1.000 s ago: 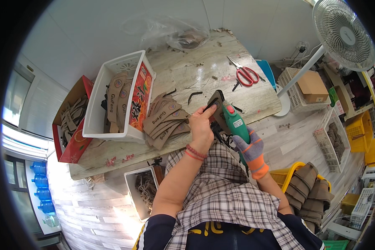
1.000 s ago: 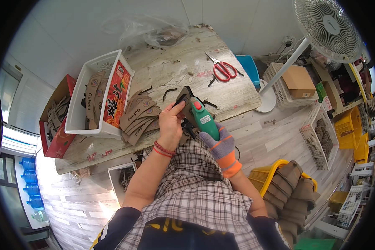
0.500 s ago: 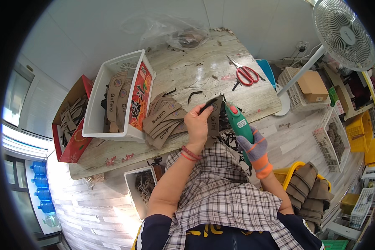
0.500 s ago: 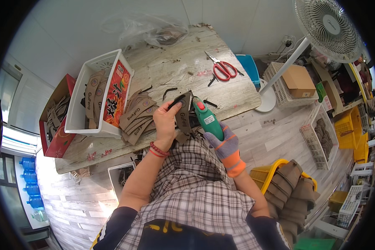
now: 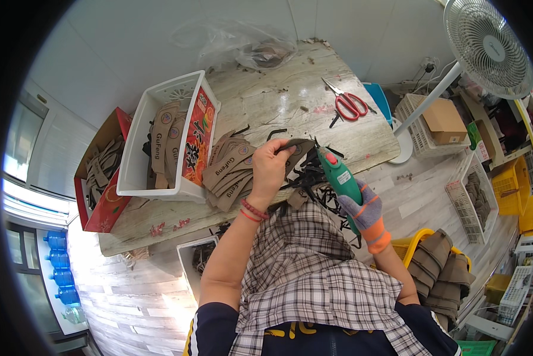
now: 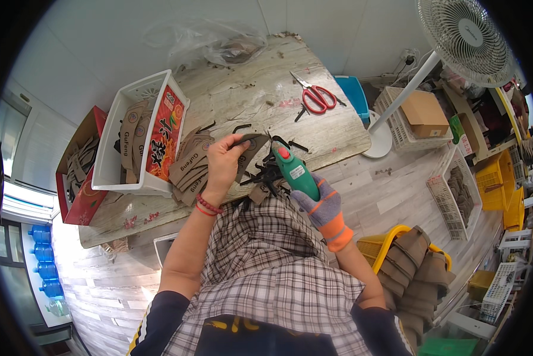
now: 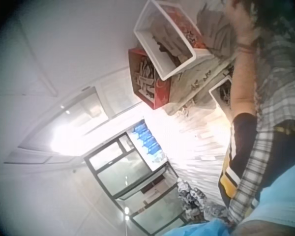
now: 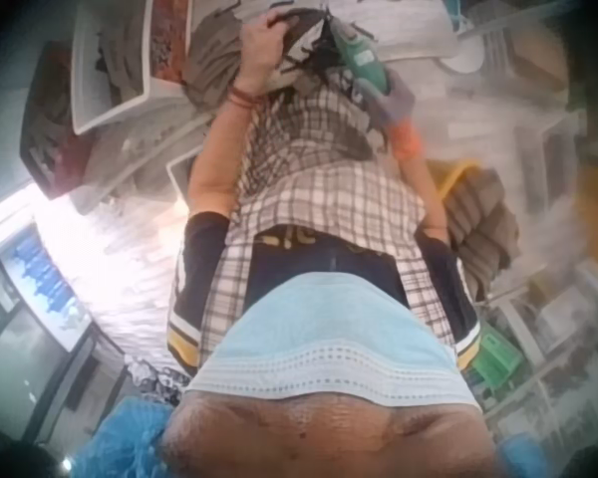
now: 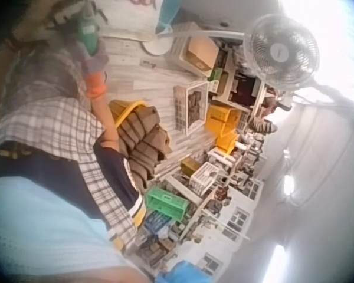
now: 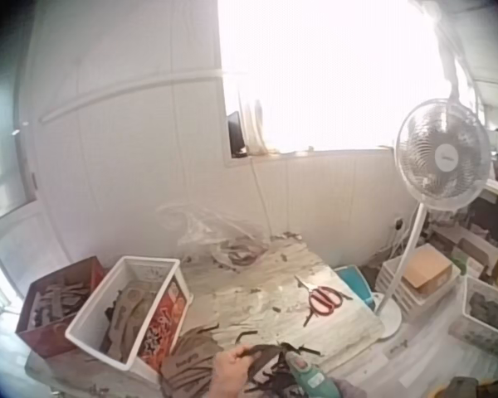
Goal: The person uses a green rotary cutter to trim the edges of small brown cardboard pieces on a cluttered work table. They handle the pieces one at a time, rotate them as needed, and place the trimmed pieces into a white plastic bin.
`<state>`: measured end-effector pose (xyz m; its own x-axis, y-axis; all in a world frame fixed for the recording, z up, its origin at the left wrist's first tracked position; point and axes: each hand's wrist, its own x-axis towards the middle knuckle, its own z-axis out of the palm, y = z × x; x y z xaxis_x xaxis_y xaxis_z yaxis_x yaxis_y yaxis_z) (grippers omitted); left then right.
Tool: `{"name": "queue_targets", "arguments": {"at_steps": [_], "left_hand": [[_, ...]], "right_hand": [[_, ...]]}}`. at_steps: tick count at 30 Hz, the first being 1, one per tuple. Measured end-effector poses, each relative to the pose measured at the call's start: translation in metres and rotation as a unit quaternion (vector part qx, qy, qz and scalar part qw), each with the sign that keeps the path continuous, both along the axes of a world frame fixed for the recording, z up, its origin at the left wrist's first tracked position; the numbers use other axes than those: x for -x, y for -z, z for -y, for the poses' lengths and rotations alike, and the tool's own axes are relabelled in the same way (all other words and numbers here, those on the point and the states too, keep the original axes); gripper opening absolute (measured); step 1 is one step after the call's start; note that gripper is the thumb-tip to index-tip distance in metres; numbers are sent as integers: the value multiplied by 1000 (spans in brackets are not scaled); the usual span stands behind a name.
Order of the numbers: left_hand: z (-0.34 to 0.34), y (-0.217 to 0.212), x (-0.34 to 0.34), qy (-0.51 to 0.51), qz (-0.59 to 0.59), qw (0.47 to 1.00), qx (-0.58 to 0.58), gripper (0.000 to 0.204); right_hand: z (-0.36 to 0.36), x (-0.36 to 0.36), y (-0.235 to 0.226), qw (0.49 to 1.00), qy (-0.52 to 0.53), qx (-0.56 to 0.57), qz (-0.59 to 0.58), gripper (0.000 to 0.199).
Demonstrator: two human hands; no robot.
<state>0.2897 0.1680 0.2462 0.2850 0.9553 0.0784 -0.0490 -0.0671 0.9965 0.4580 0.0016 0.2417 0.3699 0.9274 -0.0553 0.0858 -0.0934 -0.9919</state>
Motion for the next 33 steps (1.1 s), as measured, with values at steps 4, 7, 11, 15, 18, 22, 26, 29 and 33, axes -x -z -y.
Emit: {"name": "queue_targets", "arguments": {"at_steps": [4, 7, 11, 15, 18, 22, 26, 29, 33], "left_hand": [[-8, -9, 6, 31, -65, 995, -64, 14], [-10, -24, 12, 54, -109, 987, -106, 14], [-11, -41, 19, 85, -185, 964, -170, 16], [-22, -37, 45, 68, -275, 951, -124, 20], [-29, -22, 71, -93, -467, 812, -337, 23], [8, -12, 33, -91, -403, 807, -421, 21], [50, 32, -31, 66, -308, 835, -451, 30], [55, 29, -53, 38, -402, 834, -376, 35], [40, 53, -51, 12, -371, 869, -328, 32]], "right_hand": [[2, -4, 1, 1000, -14, 1, 10, 44], [3, -8, 3, 1000, -27, 3, 4, 49], [3, -8, 10, 999, -46, -20, 20, 50], [7, -2, 5, 999, -9, 4, -48, 48], [13, -10, 5, 998, 17, 10, -61, 46], [18, -15, 17, 993, 84, 0, -84, 40], [21, -19, 18, 993, 102, 0, -67, 38], [25, -22, 15, 992, 112, 7, -65, 39], [27, -25, 24, 990, 123, 12, -65, 39]]}}
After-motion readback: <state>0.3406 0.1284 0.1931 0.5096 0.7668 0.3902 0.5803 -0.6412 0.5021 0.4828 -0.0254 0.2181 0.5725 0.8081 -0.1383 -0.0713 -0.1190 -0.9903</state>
